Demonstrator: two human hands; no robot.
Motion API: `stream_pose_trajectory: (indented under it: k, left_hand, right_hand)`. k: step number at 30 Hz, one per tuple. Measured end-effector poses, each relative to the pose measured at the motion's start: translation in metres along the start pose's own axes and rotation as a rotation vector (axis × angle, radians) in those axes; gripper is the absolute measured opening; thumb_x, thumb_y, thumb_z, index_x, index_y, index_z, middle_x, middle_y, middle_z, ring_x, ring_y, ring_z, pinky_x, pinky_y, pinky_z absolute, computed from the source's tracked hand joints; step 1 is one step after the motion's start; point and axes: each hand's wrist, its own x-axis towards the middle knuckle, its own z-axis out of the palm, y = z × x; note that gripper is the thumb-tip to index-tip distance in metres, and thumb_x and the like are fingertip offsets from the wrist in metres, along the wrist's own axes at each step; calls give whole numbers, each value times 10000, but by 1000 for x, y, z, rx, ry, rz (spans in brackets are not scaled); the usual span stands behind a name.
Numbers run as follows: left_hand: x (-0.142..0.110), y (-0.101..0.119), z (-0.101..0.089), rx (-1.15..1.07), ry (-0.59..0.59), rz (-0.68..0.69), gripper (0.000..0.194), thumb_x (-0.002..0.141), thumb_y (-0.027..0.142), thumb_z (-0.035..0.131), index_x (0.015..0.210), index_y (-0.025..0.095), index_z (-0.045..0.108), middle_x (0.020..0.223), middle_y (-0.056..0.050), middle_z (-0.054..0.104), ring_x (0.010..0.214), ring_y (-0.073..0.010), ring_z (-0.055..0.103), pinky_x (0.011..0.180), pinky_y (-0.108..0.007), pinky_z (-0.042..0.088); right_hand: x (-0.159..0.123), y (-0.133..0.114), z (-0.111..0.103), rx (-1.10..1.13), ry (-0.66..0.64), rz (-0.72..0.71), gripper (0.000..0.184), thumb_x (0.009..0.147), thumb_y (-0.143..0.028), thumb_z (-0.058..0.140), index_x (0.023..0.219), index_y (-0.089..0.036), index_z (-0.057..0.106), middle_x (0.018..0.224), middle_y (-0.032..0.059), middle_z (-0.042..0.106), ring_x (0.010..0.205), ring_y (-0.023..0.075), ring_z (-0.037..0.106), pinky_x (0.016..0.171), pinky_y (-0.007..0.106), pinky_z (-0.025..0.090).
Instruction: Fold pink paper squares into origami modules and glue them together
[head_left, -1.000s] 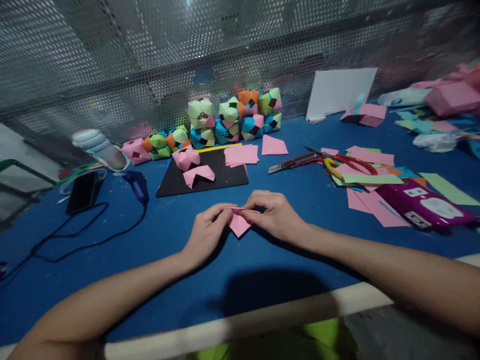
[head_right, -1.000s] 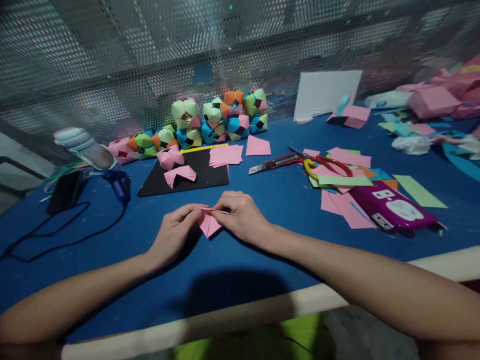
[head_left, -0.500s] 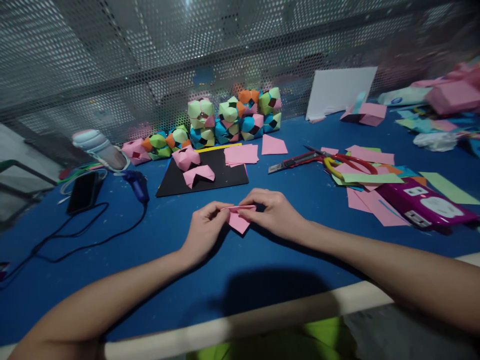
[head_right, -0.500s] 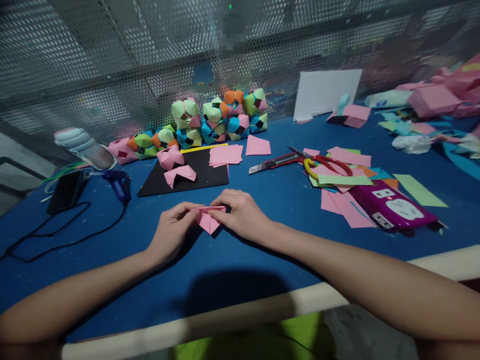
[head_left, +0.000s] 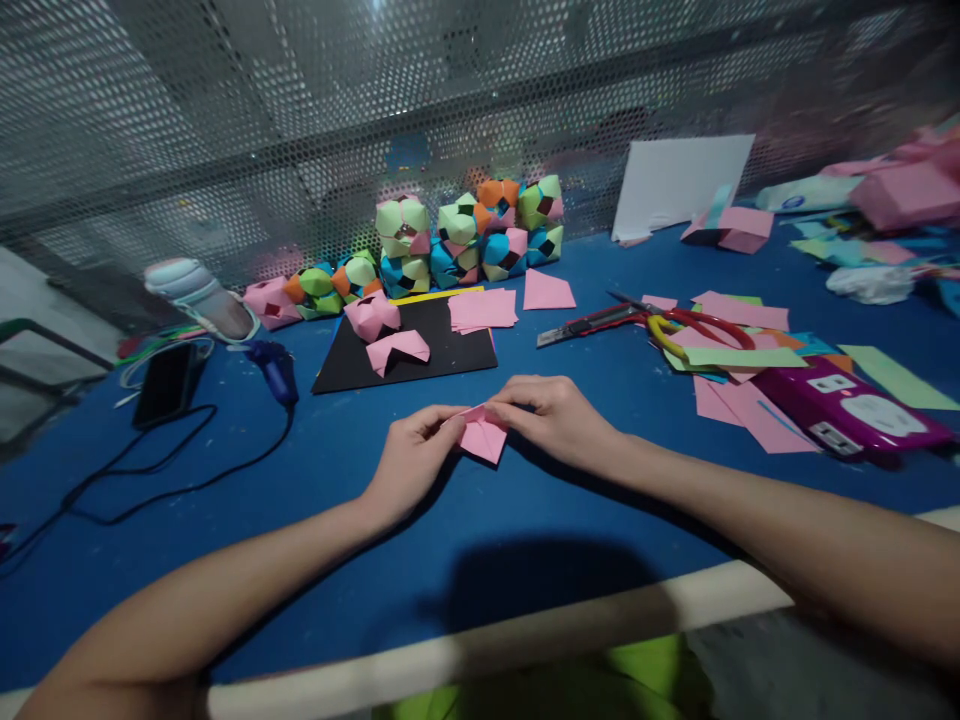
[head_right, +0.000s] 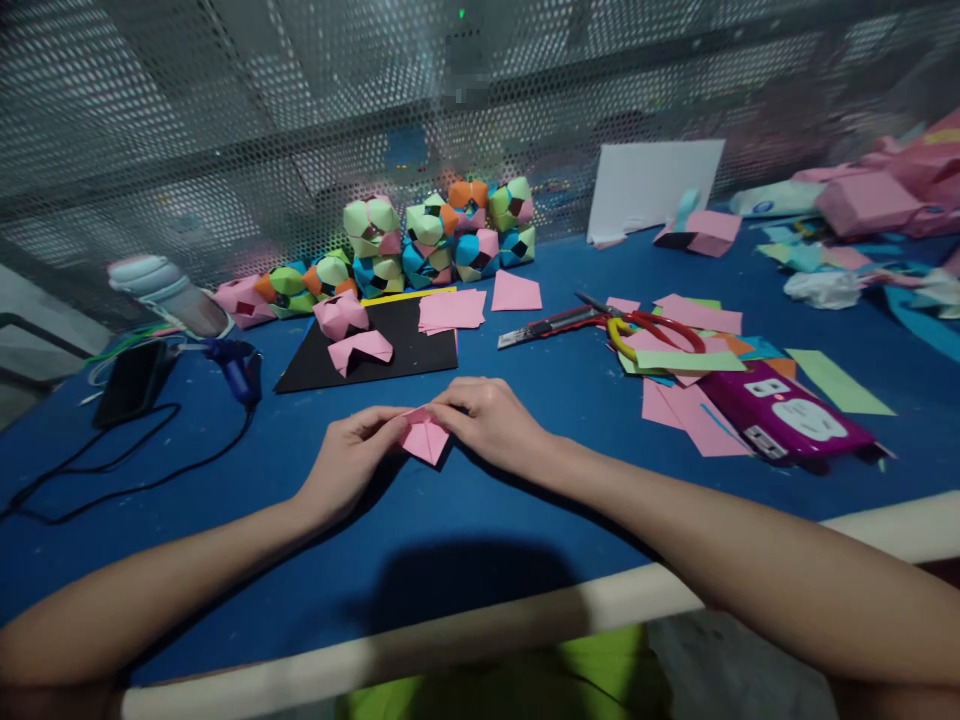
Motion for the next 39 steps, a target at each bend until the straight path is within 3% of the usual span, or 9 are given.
stream_pose_trajectory:
  k: [4, 7, 11, 15, 21, 29, 34, 39]
  left_hand:
    - [0, -1, -1, 40, 63, 13, 194, 776, 318, 599, 835, 162, 699, 827, -31, 687, 756, -140, 572, 701, -246, 426]
    - [0, 0, 0, 6, 53, -14, 167, 767, 302, 604, 782, 153, 676, 750, -14, 655, 690, -119, 544, 658, -234, 412]
    - [-1, 2, 2, 8, 23, -36, 192, 745, 339, 632, 740, 147, 643, 673, 9, 608, 617, -97, 493, 597, -219, 381]
    - [-1, 4, 4, 13, -27, -23, 234, 753, 371, 623, 824, 154, 677, 770, -24, 654, 687, -122, 525, 643, -239, 395]
    - [0, 2, 3, -19, 64, -25, 235, 745, 382, 633, 746, 150, 668, 722, -10, 637, 660, -111, 507, 634, -233, 382]
    - [-3, 5, 5, 7, -6, -54, 191, 714, 327, 654, 693, 141, 616, 641, 24, 567, 577, -85, 438, 557, -212, 331]
    - [-3, 6, 5, -11, 52, -48, 205, 717, 340, 646, 683, 145, 593, 621, 33, 556, 552, -79, 420, 536, -209, 321]
    - [-3, 8, 6, -30, 88, -57, 164, 692, 287, 648, 664, 148, 567, 628, 31, 562, 557, -83, 442, 538, -210, 341]
  right_hand:
    - [1, -4, 2, 16, 53, 76, 148, 823, -221, 569, 838, -135, 689, 812, 58, 685, 719, 136, 603, 656, 254, 445]
    - [1, -4, 4, 7, 75, 91, 152, 816, -185, 556, 733, -136, 674, 715, 35, 661, 650, 120, 580, 608, 243, 426]
    - [1, -2, 4, -5, 32, 44, 171, 825, -179, 544, 722, -141, 676, 690, 30, 653, 624, 111, 570, 596, 238, 420]
    - [0, -3, 2, -10, -25, -27, 162, 830, -173, 545, 759, -134, 685, 711, 39, 656, 644, 110, 576, 606, 233, 420]
    - [1, -9, 3, 22, -28, 73, 192, 847, -248, 537, 771, -135, 673, 754, 46, 658, 682, 125, 574, 634, 250, 424]
    - [1, -6, 5, 12, -17, 44, 207, 841, -190, 528, 710, -135, 679, 678, 30, 635, 615, 106, 551, 593, 231, 394]
    - [0, -11, 6, -16, -56, 97, 183, 832, -253, 551, 789, -126, 675, 742, 46, 636, 662, 120, 543, 614, 238, 390]
    - [-1, -13, 11, -120, -51, 137, 253, 816, -187, 506, 568, -144, 530, 585, -8, 514, 535, 83, 423, 524, 221, 308]
